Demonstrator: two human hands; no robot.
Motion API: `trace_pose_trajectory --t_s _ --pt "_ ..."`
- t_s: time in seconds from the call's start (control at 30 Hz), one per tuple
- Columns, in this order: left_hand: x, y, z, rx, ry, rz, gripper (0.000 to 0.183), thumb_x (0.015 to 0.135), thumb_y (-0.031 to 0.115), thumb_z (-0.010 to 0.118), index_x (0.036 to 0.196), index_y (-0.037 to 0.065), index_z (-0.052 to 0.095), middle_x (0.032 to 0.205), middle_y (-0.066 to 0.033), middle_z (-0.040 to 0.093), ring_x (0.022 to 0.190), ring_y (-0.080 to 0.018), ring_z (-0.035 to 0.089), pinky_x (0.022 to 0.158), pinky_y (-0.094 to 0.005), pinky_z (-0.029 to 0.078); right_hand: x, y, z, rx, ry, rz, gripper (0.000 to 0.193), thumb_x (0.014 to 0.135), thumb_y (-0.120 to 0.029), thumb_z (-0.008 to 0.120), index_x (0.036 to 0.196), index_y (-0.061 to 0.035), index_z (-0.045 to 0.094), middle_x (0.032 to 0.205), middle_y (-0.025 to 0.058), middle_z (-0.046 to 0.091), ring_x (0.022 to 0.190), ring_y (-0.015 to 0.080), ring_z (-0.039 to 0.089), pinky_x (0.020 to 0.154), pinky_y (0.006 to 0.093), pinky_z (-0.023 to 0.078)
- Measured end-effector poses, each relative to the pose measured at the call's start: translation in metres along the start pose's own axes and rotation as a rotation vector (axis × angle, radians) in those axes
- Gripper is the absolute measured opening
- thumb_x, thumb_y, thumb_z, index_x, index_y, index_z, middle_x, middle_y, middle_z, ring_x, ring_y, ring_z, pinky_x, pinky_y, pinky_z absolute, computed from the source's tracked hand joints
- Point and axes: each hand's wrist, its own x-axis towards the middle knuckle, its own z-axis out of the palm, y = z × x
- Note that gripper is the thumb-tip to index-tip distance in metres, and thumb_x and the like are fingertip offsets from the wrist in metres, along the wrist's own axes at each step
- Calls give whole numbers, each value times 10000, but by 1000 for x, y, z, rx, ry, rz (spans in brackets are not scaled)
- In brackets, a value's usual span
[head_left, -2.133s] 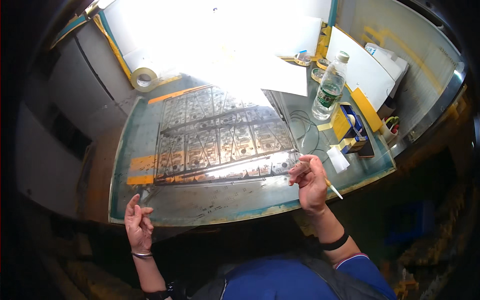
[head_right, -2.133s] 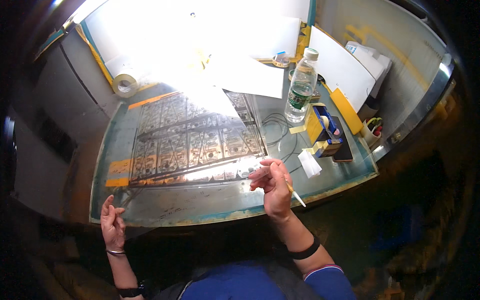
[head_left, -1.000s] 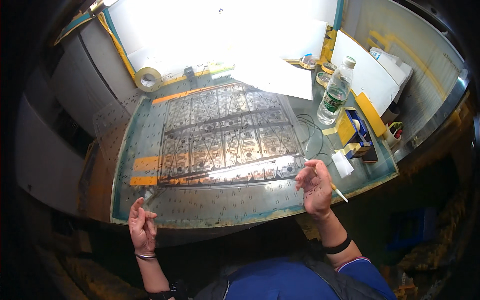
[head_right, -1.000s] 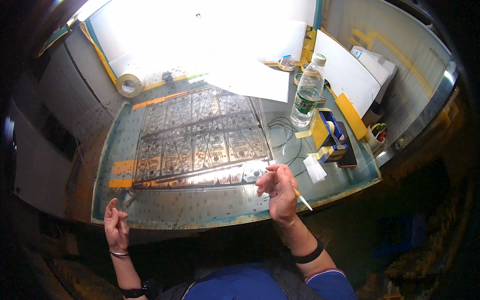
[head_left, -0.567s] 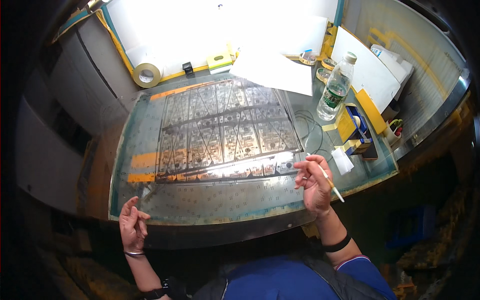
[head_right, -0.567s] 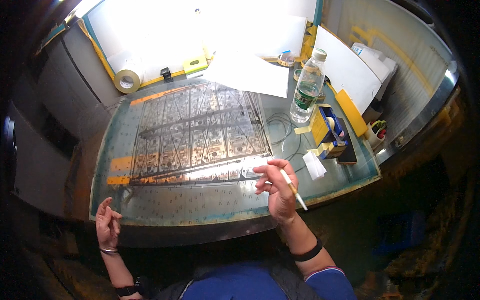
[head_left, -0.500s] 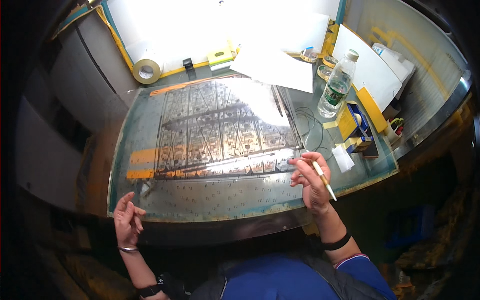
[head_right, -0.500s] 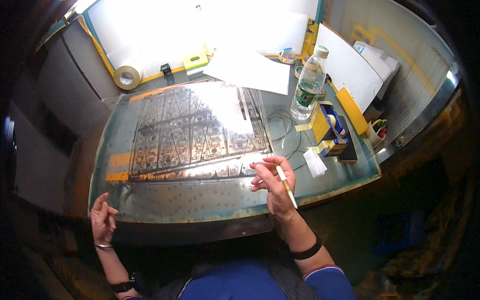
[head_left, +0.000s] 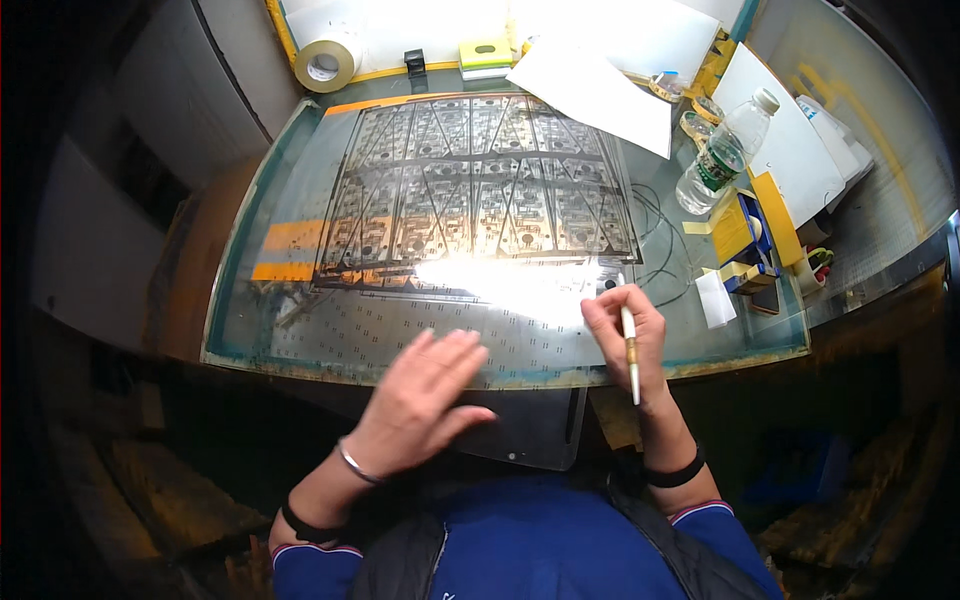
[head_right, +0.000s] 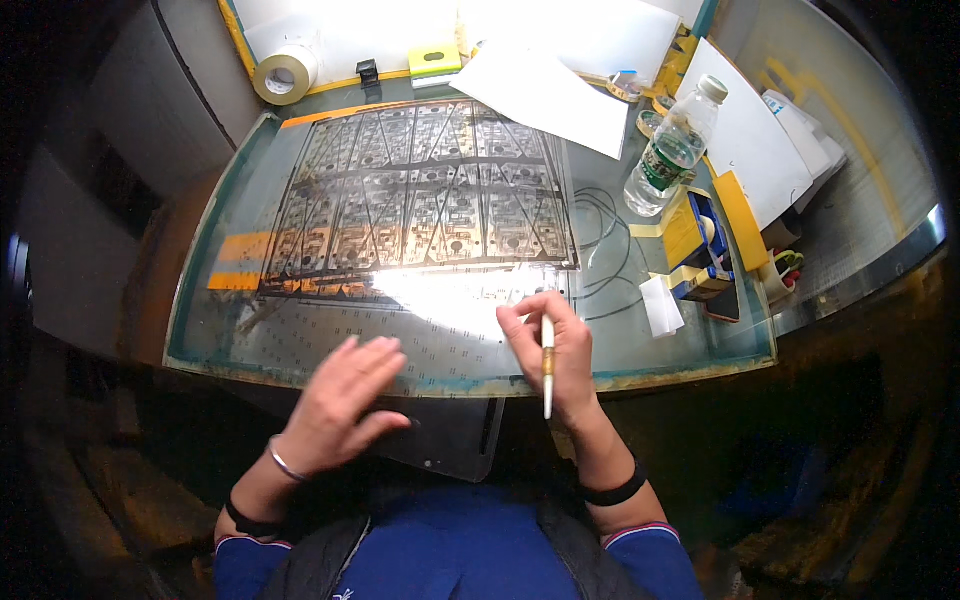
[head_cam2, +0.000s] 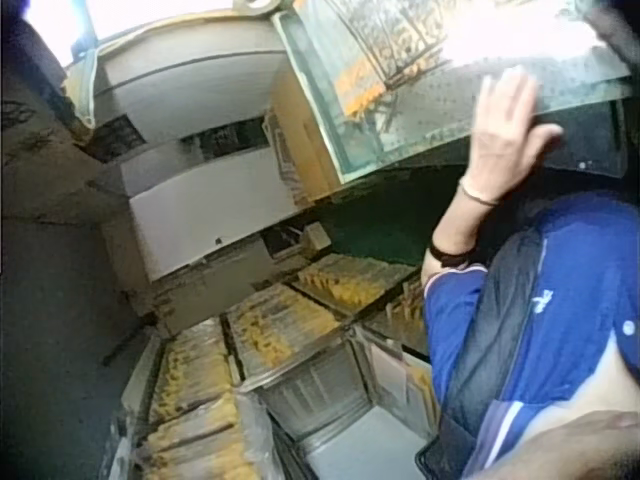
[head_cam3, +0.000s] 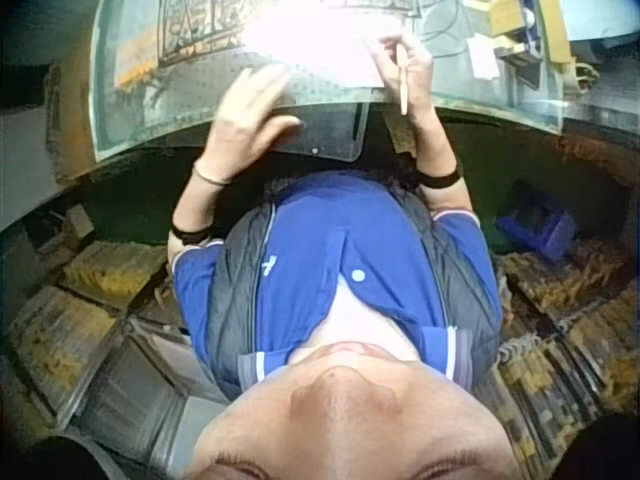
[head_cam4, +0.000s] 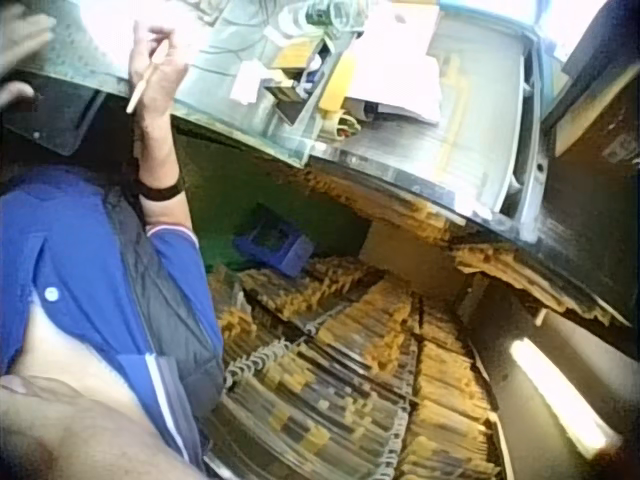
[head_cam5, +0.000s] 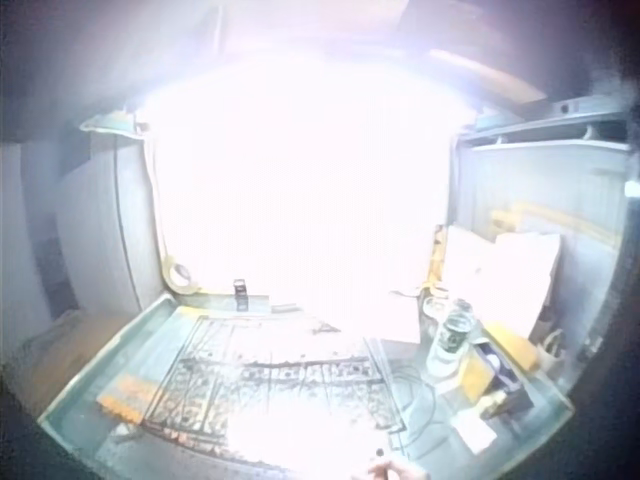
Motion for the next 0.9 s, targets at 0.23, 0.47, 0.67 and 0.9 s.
trace_pose_trajectory --t_s 0.23,0.47,0.67,0.9 --pt "8 3 27 48 2 -4 564 852 316 702 1322 47 542 1410 -157 492 1330 -317 447 1124 -477 309 3 1 -7 200 -106 -18 545 1043 -450 362 1264 -7 590 881 39 562 712 61 478 606 196 403" --pt "16 -7 26 31 83 -20 415 869 281 684 1218 64 628 1314 -135 578 1252 -293 528 1084 -454 372 3 -12 -6 63 -432 6 229 936 -126 560 1062 14 691 859 85 674 727 105 625 644 235 490" --pt "19 -12 28 6 101 -49 399 851 247 704 1207 76 644 1317 -129 583 1257 -300 529 1081 -466 379 6 -8 -1 -95 -365 -66 95 815 -92 707 868 -14 696 717 46 680 658 66 620 587 229 485" --pt "20 -11 27 2 104 -49 391 856 251 699 1202 78 648 1314 -125 585 1255 -296 531 1076 -464 386 7 -4 2 -161 -310 -117 120 818 -123 723 873 -18 703 696 56 677 626 76 621 567 240 484"
